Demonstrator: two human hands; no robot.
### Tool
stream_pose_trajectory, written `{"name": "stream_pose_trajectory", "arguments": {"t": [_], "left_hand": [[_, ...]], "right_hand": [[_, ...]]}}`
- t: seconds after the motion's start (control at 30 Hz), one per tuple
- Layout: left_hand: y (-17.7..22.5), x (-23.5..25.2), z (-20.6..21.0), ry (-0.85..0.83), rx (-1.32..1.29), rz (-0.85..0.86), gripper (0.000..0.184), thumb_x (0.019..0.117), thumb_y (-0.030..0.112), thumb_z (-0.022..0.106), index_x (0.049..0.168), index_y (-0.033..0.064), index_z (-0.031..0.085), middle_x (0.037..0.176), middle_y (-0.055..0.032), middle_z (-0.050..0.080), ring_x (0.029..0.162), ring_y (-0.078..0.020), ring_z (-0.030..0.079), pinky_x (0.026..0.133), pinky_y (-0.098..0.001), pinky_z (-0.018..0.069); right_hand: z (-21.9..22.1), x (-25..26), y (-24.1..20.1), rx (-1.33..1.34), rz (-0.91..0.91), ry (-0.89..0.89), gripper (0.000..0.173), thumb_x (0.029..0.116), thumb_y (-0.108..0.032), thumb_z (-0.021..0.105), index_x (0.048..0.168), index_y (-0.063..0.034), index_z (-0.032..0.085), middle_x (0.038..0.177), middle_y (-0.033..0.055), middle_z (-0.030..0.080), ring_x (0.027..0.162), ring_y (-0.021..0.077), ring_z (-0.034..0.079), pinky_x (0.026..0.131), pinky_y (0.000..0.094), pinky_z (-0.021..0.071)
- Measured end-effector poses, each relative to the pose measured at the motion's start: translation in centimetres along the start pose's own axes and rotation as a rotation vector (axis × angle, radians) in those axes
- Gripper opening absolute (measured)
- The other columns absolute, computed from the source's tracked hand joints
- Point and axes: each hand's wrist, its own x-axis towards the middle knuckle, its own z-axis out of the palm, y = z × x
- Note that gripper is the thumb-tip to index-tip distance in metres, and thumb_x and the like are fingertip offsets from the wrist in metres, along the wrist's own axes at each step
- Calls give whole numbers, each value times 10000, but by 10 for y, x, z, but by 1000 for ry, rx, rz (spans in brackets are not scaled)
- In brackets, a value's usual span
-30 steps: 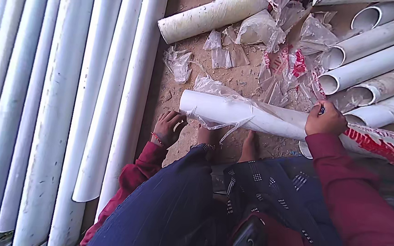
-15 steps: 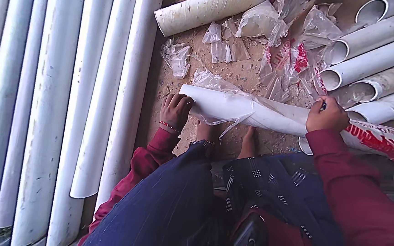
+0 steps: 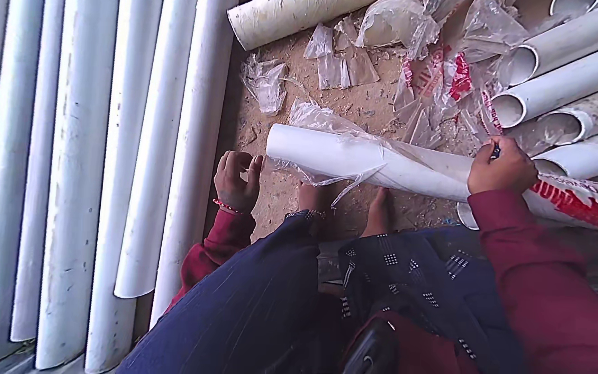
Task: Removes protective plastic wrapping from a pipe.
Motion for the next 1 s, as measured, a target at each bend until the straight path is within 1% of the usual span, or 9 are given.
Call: {"name": "stream_pose_trajectory", "arguments": {"t": [0.1, 0.17, 0.33, 0.43, 0.63, 0.7, 0.77, 0.87, 1.0], "left_hand": [[17, 24, -14, -437, 71, -408, 674, 1085, 510, 394, 861, -69, 657, 793, -247, 646, 776, -425, 645, 722, -644, 459], [20, 36, -6, -648, -21, -582, 698, 1061, 570, 434, 912, -54, 709, 889, -236, 710, 862, -408, 690, 824, -660, 494], [16, 15, 11, -477, -514, -709, 285, 1054, 263, 587, 919, 24, 661, 709, -5, 658, 636, -84, 670, 624, -289, 596], [19, -7, 17, -472, -714, -838, 288, 1096, 227, 494, 891, 53, 598, 687, 14, 632, 583, -73, 643, 561, -254, 577], [-2, -51, 50, -560, -923, -932, 254, 1111, 153, 409, 942, 73, 580, 770, 13, 678, 612, -66, 644, 590, -227, 562], [-15, -54, 49, -632, -1031, -925, 268, 1123, 186, 315, 1147, 67, 554, 1034, -25, 696, 834, -113, 702, 773, -293, 606], [-20, -52, 45, -685, -1192, -947, 532, 1123, 392, 165, 1438, 43, 415, 1320, -105, 646, 1129, -212, 685, 981, -385, 563], [19, -25, 37, -768, -1189, -1075, 799, 1055, 575, -31, 1555, 31, 273, 1456, -186, 548, 1298, -286, 588, 1058, -440, 494], [41, -10, 57, -585, -1134, -1022, 484, 1127, 372, 336, 1433, 9, 432, 1219, -175, 684, 1091, -294, 713, 923, -466, 606]], "right_hand": [[2, 1, 1, 1, -4, 3, 408, 1092, -267, 398, 1280, -18, 660, 1198, 307, 688, 1150, 523, 641, 910, 716, 436], [2, 1, 0, 2, 4, 5, 406, 1094, -272, 401, 1280, -20, 661, 1204, 300, 690, 1152, 516, 642, 908, 713, 437], [-1, 1, -1, 10, 14, 10, 396, 1087, -258, 417, 1285, -17, 661, 1201, 313, 687, 1148, 528, 640, 913, 721, 430], [0, 1, 0, 7, 22, -7, 400, 1082, -266, 418, 1290, -23, 659, 1202, 315, 685, 1143, 534, 639, 914, 729, 425], [-1, 4, -1, 13, 34, -11, 393, 1089, -263, 422, 1279, -16, 661, 1192, 324, 686, 1149, 541, 637, 907, 728, 435], [0, 3, 0, 5, 24, -8, 399, 1089, -264, 411, 1278, -18, 662, 1195, 317, 687, 1155, 530, 638, 914, 719, 436], [1, 2, 0, 2, 15, -6, 405, 1089, -260, 399, 1282, -20, 663, 1202, 305, 691, 1159, 519, 642, 919, 706, 440], [0, 1, 0, 1, 17, -19, 409, 1087, -263, 394, 1287, -28, 664, 1206, 293, 696, 1164, 502, 648, 927, 697, 445], [0, 4, -1, 6, 9, -9, 405, 1089, -259, 396, 1288, -30, 666, 1184, 292, 703, 1136, 510, 656, 894, 708, 447]]}}
